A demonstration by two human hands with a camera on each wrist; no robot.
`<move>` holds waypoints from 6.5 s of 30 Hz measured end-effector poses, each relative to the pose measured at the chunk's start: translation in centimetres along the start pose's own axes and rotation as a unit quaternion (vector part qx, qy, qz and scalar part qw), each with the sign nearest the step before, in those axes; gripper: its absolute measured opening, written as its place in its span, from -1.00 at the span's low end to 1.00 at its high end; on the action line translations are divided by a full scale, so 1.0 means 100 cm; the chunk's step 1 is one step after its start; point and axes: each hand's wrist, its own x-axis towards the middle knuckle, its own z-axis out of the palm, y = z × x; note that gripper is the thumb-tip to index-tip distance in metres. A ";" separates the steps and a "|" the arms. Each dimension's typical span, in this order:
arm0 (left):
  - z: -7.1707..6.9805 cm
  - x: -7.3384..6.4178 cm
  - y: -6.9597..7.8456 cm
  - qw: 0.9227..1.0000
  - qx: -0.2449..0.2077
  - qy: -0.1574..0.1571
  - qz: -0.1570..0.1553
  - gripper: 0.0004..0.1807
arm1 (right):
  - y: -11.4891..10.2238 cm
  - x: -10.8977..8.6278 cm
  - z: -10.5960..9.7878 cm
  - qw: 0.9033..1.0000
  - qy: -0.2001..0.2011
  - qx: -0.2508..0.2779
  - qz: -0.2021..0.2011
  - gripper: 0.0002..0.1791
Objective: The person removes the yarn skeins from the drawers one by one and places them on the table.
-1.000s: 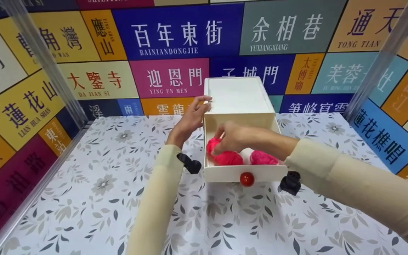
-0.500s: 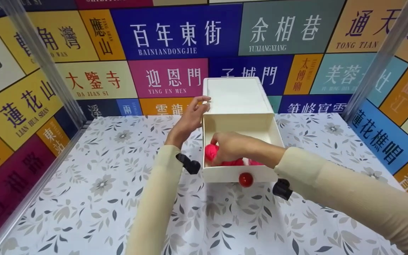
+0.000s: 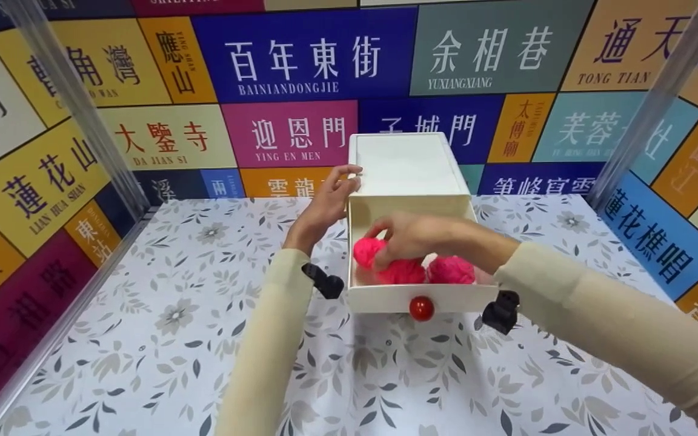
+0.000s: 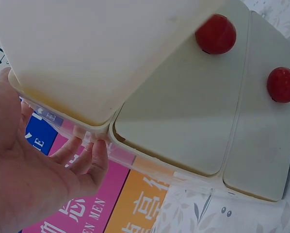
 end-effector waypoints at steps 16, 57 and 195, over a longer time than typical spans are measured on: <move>-0.001 -0.001 -0.002 0.999 0.031 -0.007 -0.012 -0.64 | 0.032 -0.020 -0.042 0.995 0.001 0.067 -0.081 -0.44; 0.002 0.001 0.001 1.000 0.011 0.003 -0.015 -0.65 | 0.168 -0.044 -0.072 0.928 0.118 0.286 -0.209 -0.67; 0.002 0.001 -0.002 1.000 0.023 0.000 -0.002 -0.64 | 0.120 -0.071 -0.053 0.948 0.282 0.116 -0.094 -0.42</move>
